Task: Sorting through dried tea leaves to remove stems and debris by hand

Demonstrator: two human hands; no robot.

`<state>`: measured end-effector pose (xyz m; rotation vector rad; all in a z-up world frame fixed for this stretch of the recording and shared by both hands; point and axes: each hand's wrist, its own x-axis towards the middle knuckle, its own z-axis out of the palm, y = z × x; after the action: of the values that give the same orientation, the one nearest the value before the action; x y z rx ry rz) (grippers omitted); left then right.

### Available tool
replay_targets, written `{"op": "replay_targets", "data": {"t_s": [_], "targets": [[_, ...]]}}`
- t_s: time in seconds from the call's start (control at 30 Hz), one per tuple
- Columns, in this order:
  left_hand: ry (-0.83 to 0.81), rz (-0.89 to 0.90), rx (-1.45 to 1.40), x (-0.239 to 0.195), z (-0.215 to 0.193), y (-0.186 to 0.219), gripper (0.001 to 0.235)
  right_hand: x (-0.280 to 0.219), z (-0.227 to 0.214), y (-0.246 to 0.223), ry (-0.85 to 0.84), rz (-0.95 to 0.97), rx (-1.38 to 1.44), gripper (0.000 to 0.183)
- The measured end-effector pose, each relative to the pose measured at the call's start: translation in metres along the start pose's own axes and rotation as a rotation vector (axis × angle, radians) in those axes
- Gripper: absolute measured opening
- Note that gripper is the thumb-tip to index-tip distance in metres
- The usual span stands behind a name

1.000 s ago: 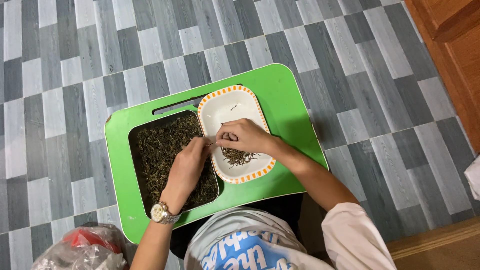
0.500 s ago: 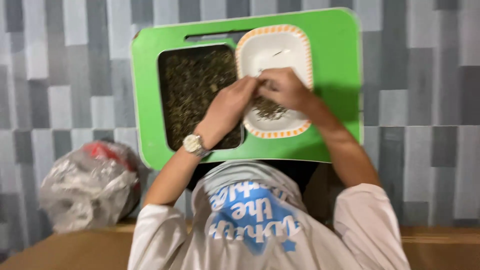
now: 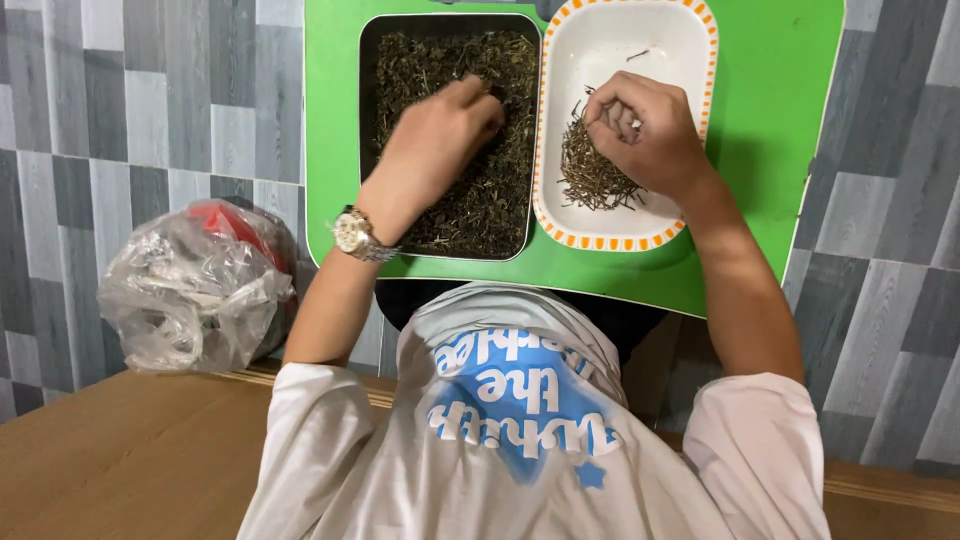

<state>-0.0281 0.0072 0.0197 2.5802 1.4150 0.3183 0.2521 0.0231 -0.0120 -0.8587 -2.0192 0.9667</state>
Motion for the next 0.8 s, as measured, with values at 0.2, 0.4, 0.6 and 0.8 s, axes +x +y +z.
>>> {"op": "replay_targets", "data": {"t_s": [0.2,0.4,0.6,0.8], "targets": [[-0.011,0.022,0.114,0.004,0.000,0.014,0.017,-0.004,0.008,0.033,-0.004,-0.050,-0.044,0.016],[0.007,0.040,0.103,0.006,0.010,0.017,0.019,0.003,0.000,-0.013,-0.008,-0.017,-0.044,0.014],[0.054,0.045,0.181,0.014,0.036,0.016,0.007,0.003,0.001,-0.012,-0.009,0.026,-0.022,0.014],[-0.012,0.035,0.262,0.019,0.039,0.018,0.012,-0.001,0.004,0.010,-0.027,0.021,0.096,0.009]]}}
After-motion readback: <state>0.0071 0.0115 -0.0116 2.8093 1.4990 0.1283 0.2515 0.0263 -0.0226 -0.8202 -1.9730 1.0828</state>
